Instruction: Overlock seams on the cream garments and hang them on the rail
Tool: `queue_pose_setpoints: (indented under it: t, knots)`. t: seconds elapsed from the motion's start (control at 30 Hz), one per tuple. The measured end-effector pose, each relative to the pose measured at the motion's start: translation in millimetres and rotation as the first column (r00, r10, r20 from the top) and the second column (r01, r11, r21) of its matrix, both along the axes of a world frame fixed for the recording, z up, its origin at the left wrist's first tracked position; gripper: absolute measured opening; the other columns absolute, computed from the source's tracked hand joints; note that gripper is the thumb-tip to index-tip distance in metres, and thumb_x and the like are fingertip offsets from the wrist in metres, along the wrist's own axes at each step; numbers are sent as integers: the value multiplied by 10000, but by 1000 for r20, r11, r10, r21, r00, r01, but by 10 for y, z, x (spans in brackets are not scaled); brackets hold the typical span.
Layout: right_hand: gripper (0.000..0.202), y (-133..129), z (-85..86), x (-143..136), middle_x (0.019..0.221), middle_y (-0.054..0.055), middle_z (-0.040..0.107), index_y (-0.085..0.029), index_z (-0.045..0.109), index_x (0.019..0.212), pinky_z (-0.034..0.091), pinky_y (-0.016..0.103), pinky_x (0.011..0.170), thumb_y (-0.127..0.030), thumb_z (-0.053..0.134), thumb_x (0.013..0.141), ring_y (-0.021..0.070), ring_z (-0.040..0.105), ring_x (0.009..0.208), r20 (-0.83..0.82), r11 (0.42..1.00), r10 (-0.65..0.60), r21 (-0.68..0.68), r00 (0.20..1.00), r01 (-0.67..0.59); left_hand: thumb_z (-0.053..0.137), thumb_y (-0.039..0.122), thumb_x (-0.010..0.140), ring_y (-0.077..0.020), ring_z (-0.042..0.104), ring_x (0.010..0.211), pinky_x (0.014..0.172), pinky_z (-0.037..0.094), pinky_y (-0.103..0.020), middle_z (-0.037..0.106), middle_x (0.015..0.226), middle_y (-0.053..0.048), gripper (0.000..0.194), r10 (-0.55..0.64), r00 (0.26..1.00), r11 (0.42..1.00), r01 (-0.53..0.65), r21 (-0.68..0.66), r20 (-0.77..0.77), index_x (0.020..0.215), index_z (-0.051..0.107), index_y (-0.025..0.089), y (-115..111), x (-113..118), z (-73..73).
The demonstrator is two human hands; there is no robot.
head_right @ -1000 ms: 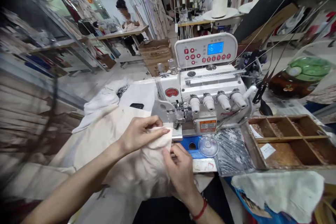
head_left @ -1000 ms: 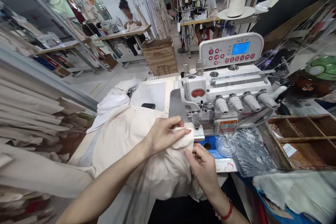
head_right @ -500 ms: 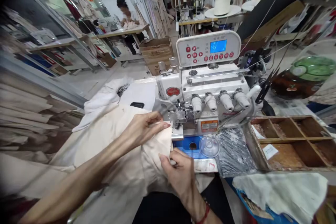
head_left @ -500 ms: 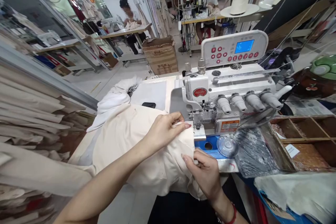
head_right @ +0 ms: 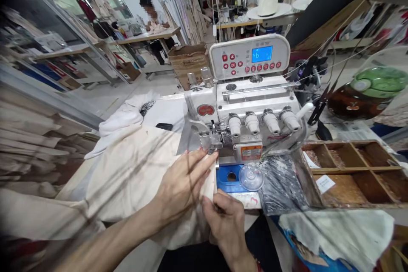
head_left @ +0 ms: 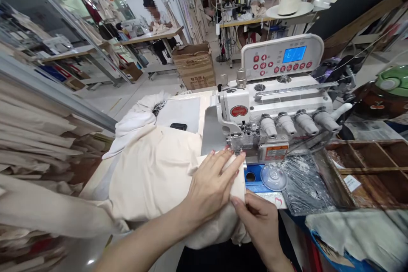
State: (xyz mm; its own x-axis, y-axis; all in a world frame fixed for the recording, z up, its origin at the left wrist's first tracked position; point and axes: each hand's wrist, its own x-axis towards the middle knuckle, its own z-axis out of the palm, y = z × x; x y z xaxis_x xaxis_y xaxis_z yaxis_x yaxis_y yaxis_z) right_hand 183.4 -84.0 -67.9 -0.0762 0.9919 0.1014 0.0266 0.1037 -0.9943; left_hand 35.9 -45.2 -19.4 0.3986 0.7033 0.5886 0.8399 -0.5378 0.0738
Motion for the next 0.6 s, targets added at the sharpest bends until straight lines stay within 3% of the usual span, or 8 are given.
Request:
queue_pose_setpoints:
  t: [0.1, 0.2, 0.37, 0.43, 0.5, 0.53, 0.6]
  knots:
    - [505, 3, 19, 72, 557, -39, 365, -220, 416, 533, 296, 267, 481, -414, 655, 933, 126, 356, 515, -5, 999, 39, -18, 999, -39, 476, 151, 1032, -215, 711, 1194, 1101, 557, -383, 749, 1248, -102, 386, 7, 994, 1000, -6, -3, 110, 1412, 537, 183, 60, -12, -31]
    - [536, 34, 54, 106, 554, -42, 347, -216, 369, 524, 274, 263, 471, -393, 633, 955, 116, 344, 507, 29, 999, 40, 21, 999, -40, 482, 174, 1039, -209, 701, 1232, 1103, 567, -355, 756, 1261, -87, 323, -36, 988, 999, 42, -35, 150, 1333, 612, 188, 182, -104, -1]
    - [523, 318, 128, 68, 547, -53, 309, -211, 381, 504, 254, 264, 466, -341, 656, 930, 106, 304, 501, 33, 990, -16, 139, 999, 11, 489, 159, 1019, -220, 707, 1188, 1116, 562, -405, 778, 1166, -61, 266, -44, 986, 983, 72, -168, 161, 986, 749, 202, 709, -228, 132]
    - [492, 407, 130, 30, 552, -43, 365, -204, 445, 504, 295, 256, 476, -337, 671, 921, 112, 358, 512, 9, 988, -37, 152, 999, 35, 516, 146, 1000, -237, 688, 1208, 1132, 545, -456, 781, 1128, -65, 277, -20, 976, 993, 45, -112, 219, 854, 746, 197, 855, -264, 137]
    - [468, 407, 92, -6, 557, -32, 426, -198, 506, 514, 337, 244, 480, -346, 683, 921, 115, 408, 516, 5, 986, -57, 160, 998, 55, 554, 151, 991, -271, 625, 1317, 1140, 526, -505, 753, 1218, -93, 222, 33, 948, 995, -62, 82, 318, 921, 760, 191, 805, -300, 86]
    - [459, 375, 56, -18, 559, -28, 459, -195, 537, 523, 356, 239, 480, -360, 690, 922, 115, 430, 512, 6, 984, -76, 159, 997, 74, 565, 157, 991, -279, 588, 1371, 1142, 522, -509, 717, 1304, -112, 204, 44, 932, 981, -108, 160, 360, 1047, 758, 193, 700, -317, 45]
    - [415, 278, -49, -20, 594, -7, 570, -194, 625, 567, 427, 232, 510, -402, 707, 916, 129, 510, 526, 21, 987, -109, 122, 994, 106, 579, 192, 997, -287, 526, 1445, 1154, 519, -485, 632, 1442, -154, 352, 32, 929, 976, -108, 187, 368, 1341, 653, 189, 393, -345, -44]
